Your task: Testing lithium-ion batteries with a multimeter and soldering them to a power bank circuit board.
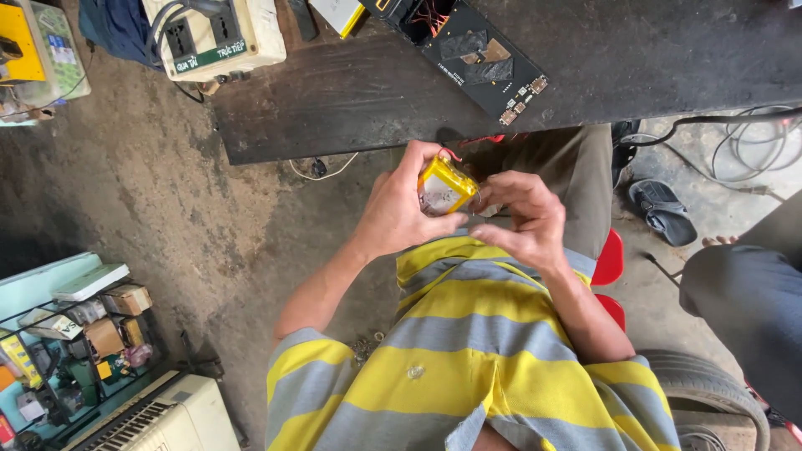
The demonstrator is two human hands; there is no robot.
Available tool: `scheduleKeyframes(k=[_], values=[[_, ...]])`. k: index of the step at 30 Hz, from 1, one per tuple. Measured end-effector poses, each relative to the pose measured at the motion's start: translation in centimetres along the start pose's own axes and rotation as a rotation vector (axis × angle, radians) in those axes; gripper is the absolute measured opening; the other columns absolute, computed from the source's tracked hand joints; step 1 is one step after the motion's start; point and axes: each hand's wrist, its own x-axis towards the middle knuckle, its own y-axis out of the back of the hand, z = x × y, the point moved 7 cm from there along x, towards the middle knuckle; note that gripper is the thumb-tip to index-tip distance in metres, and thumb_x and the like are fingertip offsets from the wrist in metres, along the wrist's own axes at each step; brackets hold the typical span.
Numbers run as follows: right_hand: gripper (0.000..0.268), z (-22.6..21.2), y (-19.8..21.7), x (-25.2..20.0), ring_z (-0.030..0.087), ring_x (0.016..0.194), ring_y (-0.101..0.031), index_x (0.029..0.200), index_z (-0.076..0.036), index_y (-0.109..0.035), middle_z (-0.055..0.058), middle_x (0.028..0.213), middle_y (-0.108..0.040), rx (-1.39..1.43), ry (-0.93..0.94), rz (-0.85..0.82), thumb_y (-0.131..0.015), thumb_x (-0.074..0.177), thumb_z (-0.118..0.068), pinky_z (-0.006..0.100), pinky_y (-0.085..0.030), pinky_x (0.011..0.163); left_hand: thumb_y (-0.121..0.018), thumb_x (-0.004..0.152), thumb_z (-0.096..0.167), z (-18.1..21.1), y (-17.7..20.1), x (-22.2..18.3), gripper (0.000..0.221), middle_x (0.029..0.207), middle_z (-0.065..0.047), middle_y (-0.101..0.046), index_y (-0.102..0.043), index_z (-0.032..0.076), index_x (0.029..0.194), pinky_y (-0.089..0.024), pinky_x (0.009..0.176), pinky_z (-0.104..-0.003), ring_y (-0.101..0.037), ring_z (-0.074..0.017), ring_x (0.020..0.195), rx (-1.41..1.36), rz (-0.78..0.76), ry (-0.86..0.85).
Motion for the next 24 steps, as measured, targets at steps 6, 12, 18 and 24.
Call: scheduleKeyframes(k=[6,12,18,24], values=[[0.030,0.3,-1.0,-0.7,0.017,0.084,-0.076,0.114,0.008,-0.065,0.018,0.091,-0.078,-0.156,-0.118,0.112,-0.080,0.089,0.005,0.034,-0.061,0.076,-0.090,0.068,0.025,0.5,0.3,-0.1,0.077,0.107,-0.014,-0.073,-0.045,0.021,0.130,-0.058,0.088,-0.058,-0.073,-0.0475,0.098,0.172,0.047,0.002],[0.022,-0.2,-0.2,0.0,0.018,0.086,-0.074,0.111,0.010,-0.065,0.023,0.094,-0.076,-0.049,-0.063,0.183,-0.074,0.092,0.013,0.034,-0.062,0.080,-0.092,0.070,0.011,1.3,1.5,0.2,0.079,0.110,-0.023,-0.066,-0.040,0.014,0.129,-0.059,0.090,-0.059,-0.070,-0.0503,0.103,0.174,0.048,-0.110],[0.025,0.4,1.2,0.1,0.028,0.087,-0.076,0.119,0.010,-0.057,0.027,0.097,-0.074,-0.004,-0.037,0.223,-0.068,0.096,0.014,0.038,-0.063,0.082,-0.091,0.068,0.012,1.4,1.5,0.6,0.077,0.106,-0.017,-0.062,-0.043,0.012,0.129,-0.061,0.082,-0.054,-0.072,-0.0434,0.098,0.277,-0.042,-0.237],[0.026,1.0,1.0,0.0,0.024,0.083,-0.076,0.116,0.010,-0.058,0.026,0.093,-0.074,0.009,-0.059,0.203,-0.070,0.093,0.015,0.035,-0.063,0.078,-0.090,0.063,0.014,2.1,1.5,0.6,0.074,0.099,-0.010,-0.059,-0.058,0.010,0.129,-0.061,0.080,-0.046,-0.072,-0.0355,0.089,0.338,-0.079,-0.462]])
